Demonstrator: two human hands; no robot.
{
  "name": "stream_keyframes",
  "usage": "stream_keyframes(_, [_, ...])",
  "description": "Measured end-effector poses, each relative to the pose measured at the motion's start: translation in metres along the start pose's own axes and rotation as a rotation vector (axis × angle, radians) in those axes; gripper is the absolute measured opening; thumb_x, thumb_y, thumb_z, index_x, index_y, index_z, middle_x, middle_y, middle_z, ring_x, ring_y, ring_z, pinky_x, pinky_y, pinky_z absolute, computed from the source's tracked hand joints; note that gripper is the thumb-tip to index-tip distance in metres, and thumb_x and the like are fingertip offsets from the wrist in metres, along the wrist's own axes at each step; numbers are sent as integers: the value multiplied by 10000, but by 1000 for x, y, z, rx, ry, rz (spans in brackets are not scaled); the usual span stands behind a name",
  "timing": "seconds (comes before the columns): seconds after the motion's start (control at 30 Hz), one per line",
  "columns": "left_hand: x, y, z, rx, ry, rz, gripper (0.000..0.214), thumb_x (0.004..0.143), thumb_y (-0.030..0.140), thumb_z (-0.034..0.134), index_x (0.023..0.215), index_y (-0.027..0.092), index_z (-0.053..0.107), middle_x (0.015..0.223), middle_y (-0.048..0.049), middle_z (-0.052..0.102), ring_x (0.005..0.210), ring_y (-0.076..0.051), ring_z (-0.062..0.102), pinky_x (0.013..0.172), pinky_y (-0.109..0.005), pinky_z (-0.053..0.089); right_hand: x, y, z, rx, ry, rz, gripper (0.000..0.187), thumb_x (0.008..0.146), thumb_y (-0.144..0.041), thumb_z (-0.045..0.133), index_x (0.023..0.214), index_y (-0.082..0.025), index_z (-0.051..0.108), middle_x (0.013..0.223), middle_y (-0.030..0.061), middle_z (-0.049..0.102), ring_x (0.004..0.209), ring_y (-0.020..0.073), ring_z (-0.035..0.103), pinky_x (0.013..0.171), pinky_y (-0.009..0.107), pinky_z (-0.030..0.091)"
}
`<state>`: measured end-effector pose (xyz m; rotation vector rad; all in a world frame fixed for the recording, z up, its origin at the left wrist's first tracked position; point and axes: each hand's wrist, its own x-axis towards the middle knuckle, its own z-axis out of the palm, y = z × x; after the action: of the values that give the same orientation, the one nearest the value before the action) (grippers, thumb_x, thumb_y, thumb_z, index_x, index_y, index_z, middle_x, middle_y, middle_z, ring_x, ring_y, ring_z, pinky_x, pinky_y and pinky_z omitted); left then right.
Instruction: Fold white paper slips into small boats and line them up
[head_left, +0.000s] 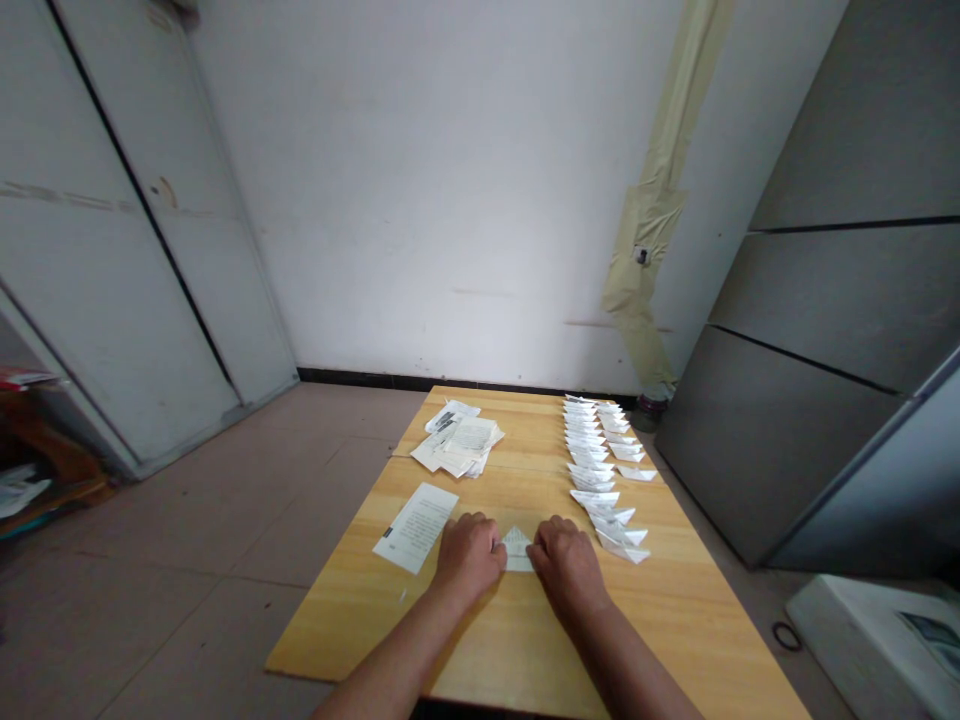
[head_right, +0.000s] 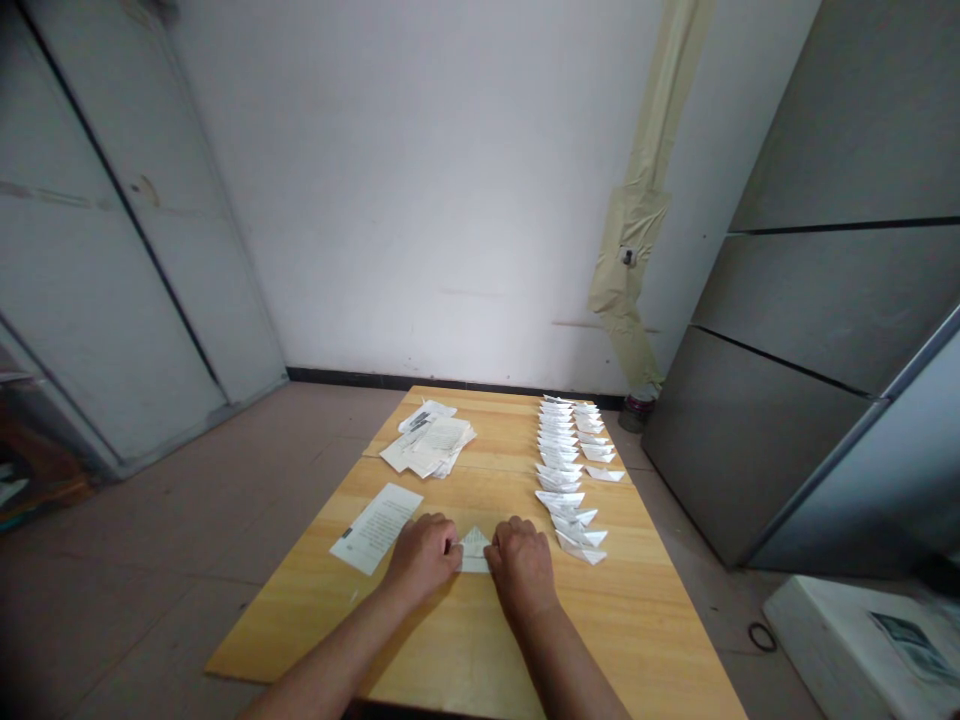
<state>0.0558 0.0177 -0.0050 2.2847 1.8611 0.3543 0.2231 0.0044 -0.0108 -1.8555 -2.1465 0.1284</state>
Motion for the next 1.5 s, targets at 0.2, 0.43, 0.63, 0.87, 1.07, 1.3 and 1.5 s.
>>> stream_keyframes(0.2, [-6, 7, -2, 44, 11, -25, 168, 814, 194, 496, 833, 187, 663, 908, -71, 674, 950, -237, 591, 803, -359, 376, -3, 4, 9, 2, 60, -4, 85, 871, -170, 578, 801, -195, 620, 853, 34, 637, 841, 204, 561, 699, 305, 292])
stream_keyframes(0.43, [-11, 15, -3, 43, 21, -93, 213, 833, 197, 467, 908, 170, 665, 963, -100, 661, 1007, -262, 572, 851, -393, 376, -6, 3, 6, 28, 77, -14, 81, 880, -160, 572, 817, -198, 606, 867, 33, 630, 841, 200, 552, 708, 301, 296])
stream_keyframes(0.63, [-15, 20, -5, 34, 17, -139, 240, 840, 199, 459, 968, 162, 659, 1004, -115, 651, 1036, -282, 559, 879, -422, 374, -7, 3, 6, 62, 83, -15, 95, 878, -136, 561, 826, -199, 608, 868, 34, 630, 841, 199, 552, 713, 301, 304])
stream_keyframes(0.87, [-14, 10, -5, 44, 31, -189, 219, 837, 161, 456, 934, 156, 652, 976, -110, 639, 1019, -283, 562, 853, -408, 390, -6, 6, 10, 93, 95, -22, 107, 874, -128, 554, 809, -195, 606, 843, 32, 619, 833, 196, 552, 710, 294, 310])
stream_keyframes(1.07, [-26, 9, -2, -51, 191, -50, 255, 829, 49, 434, 901, 196, 629, 967, -75, 626, 976, -234, 548, 853, -354, 402, -6, 5, 9, 87, 100, -20, 119, 869, -118, 550, 805, -198, 611, 830, 28, 619, 812, 191, 549, 701, 290, 303])
stream_keyframes(1.3, [-50, 40, 14, -230, 71, 295, 358, 870, 140, 446, 1181, 205, 612, 1163, -83, 641, 1083, -245, 557, 1014, -381, 415, -4, 5, 10, 50, 76, 1, 154, 867, -93, 528, 805, -199, 622, 834, 37, 631, 819, 198, 556, 693, 294, 302])
stream_keyframes(1.5, [-58, 31, 42, -183, 29, 233, 591, 879, 291, 531, 1451, 217, 403, 1471, -93, 464, 1344, -290, 411, 1154, -441, 300, -4, 8, 13, 75, 93, -21, 128, 844, -100, 547, 801, -202, 611, 825, 35, 621, 827, 199, 553, 709, 292, 315])
